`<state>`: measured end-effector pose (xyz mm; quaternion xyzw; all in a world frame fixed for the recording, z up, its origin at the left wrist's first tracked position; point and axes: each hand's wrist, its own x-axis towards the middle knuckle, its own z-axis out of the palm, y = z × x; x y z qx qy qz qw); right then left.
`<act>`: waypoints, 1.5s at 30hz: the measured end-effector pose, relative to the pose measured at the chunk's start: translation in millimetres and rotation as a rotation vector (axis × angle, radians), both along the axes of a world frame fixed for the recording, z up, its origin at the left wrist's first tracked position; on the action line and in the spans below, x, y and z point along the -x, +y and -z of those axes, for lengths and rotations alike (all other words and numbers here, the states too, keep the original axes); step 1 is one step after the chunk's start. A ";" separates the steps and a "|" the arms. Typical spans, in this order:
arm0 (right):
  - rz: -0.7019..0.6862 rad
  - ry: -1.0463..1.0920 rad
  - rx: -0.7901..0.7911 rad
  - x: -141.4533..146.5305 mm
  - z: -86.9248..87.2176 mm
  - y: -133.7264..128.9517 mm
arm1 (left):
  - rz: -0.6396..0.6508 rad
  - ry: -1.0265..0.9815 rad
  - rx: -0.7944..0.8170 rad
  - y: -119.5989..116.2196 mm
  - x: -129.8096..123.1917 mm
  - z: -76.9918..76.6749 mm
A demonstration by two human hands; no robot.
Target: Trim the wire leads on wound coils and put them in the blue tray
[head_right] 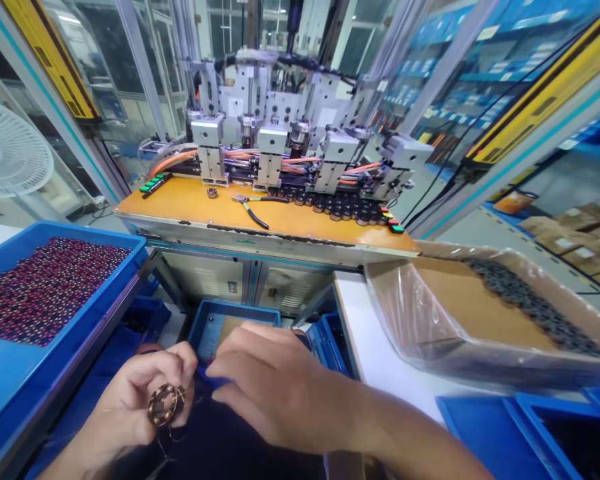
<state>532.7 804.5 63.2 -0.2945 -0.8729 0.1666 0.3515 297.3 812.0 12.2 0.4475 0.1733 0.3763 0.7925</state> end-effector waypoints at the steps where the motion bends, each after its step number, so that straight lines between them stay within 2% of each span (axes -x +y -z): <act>1: 0.000 0.019 -0.126 2.0 3.7 1.7 | 0.027 -0.022 0.029 0.0 -0.6 -0.3; 3: -0.063 0.062 -0.276 8.0 9.1 5.9 | 0.063 -0.050 0.098 0.0 -2.5 -2.0; 5: -0.123 0.116 -0.334 14.0 11.2 10.2 | 0.087 -0.069 0.157 -0.2 -4.7 -3.9; 10: -0.187 0.203 -0.343 23.0 12.1 17.0 | 0.109 -0.093 0.196 -0.3 -6.7 -4.0; 15: -0.190 0.260 -0.329 26.4 18.9 19.2 | 0.112 -0.083 0.181 2.5 -5.0 -1.7; 20: -0.097 0.358 -0.282 31.2 25.6 13.3 | 0.060 -0.026 0.099 6.7 -5.7 -1.5; 25: 0.080 0.430 -0.131 42.2 35.8 0.0 | -0.124 0.113 -0.211 6.7 -4.2 -1.5; 27: 0.131 0.470 -0.126 46.0 41.7 -2.9 | -0.199 0.176 -0.257 5.9 -2.2 -1.5; 29: 0.141 0.495 -0.174 47.8 46.7 -3.7 | -0.202 0.237 -0.203 5.3 1.2 -1.4; 32: 0.126 0.486 -0.208 47.5 50.1 -3.4 | -0.108 0.342 -0.101 4.4 7.8 -0.3; 34: 0.129 0.463 -0.203 46.9 50.1 -3.8 | -0.097 0.393 -0.091 2.7 10.9 0.5; 41: 0.219 0.443 -0.198 50.4 47.7 -9.1 | -0.287 0.389 -0.053 -9.5 3.3 -3.6; 45: 0.246 0.412 -0.208 52.5 46.9 -10.1 | -0.274 0.366 -0.062 -11.0 5.7 -0.8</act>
